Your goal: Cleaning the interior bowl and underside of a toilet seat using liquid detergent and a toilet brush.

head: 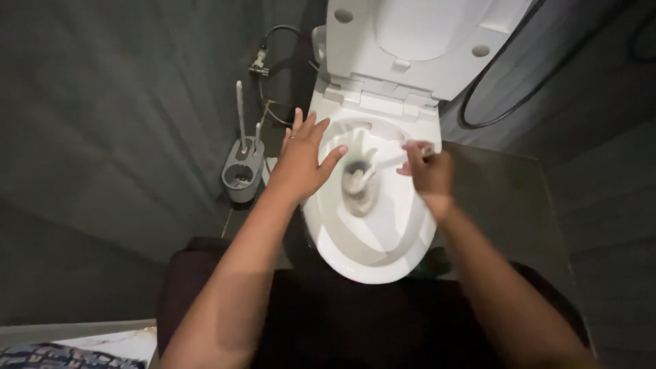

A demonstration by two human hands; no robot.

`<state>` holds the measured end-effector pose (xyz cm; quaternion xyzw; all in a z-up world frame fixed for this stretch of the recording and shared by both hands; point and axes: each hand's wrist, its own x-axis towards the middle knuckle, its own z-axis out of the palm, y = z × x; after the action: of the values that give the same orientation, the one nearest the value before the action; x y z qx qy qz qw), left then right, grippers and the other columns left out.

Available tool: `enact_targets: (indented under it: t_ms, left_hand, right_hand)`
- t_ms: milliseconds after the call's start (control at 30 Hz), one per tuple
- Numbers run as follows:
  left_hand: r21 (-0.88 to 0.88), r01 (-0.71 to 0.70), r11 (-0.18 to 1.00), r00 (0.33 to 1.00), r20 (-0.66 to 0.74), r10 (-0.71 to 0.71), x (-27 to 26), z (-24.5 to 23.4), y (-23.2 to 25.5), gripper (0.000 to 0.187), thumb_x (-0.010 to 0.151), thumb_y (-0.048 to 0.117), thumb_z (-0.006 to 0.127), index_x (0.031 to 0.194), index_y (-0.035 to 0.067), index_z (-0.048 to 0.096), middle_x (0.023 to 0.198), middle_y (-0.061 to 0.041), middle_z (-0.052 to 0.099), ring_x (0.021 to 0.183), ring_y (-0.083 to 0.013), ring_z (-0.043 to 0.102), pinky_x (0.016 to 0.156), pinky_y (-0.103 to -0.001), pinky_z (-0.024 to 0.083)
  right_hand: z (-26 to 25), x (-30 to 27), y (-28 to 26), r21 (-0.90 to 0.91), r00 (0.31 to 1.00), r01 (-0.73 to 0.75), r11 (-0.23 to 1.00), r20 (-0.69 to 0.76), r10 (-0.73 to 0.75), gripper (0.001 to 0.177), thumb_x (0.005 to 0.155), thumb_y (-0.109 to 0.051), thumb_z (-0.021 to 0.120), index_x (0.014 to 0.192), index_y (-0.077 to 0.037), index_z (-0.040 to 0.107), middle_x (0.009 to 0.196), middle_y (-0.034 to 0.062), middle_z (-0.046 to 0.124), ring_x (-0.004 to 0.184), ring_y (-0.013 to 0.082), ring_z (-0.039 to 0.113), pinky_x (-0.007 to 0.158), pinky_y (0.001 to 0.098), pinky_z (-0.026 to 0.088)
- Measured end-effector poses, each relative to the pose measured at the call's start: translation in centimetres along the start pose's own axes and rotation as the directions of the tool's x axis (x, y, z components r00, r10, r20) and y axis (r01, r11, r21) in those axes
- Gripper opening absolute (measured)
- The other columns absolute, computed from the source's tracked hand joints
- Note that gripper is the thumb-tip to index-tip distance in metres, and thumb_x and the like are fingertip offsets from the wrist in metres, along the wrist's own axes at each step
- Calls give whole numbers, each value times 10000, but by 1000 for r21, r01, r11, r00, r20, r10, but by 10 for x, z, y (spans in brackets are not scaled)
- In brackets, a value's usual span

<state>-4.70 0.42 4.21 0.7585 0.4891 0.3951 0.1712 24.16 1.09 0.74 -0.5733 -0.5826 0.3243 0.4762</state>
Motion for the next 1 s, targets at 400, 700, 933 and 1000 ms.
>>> enact_targets:
  t_ms: [400, 700, 933, 1000]
  left_hand:
    - [-49, -43, 998, 999, 4, 43, 6, -1, -4, 672, 986, 465, 650, 1464, 13, 520, 1584, -286, 380, 1549, -449, 167, 1222, -572, 198]
    - [-15, 2, 1000, 1000, 2, -2, 2, -8, -6, 693, 967, 483, 652, 1465, 22, 510, 1588, -268, 372, 1546, -441, 171, 1214, -578, 203]
    - [-40, -1, 999, 1000, 3, 1, 1, -15, -6, 679, 984, 487, 634, 1469, 28, 509, 1604, -246, 368, 1556, -414, 179, 1214, -566, 231]
    - [-34, 15, 999, 1000, 6, -14, -1, -16, -8, 677, 981, 489, 634, 1463, 30, 512, 1604, -237, 373, 1559, -406, 185, 1213, -560, 239]
  right_hand:
    - [-7, 1, 0, 15, 964, 20, 1000, -266, -15, 278, 1055, -225, 643, 1038, 41, 722, 828, 152, 668, 690, 174, 675, 640, 327, 624]
    - [-22, -11, -63, -634, 863, 199, 747, 475, 173, 288, 907, -271, 713, 1148, -124, 768, 1089, 83, 772, 897, 228, 753, 801, 388, 595]
    - [-46, -12, -36, -661, 776, 550, 510, 630, -22, 268, 864, -279, 762, 1118, -209, 812, 993, 115, 727, 905, 304, 693, 809, 424, 556]
    - [-45, -10, -55, -628, 777, 569, 530, 622, -98, 298, 834, -251, 765, 1123, -195, 811, 1020, 123, 719, 916, 314, 682, 794, 437, 542]
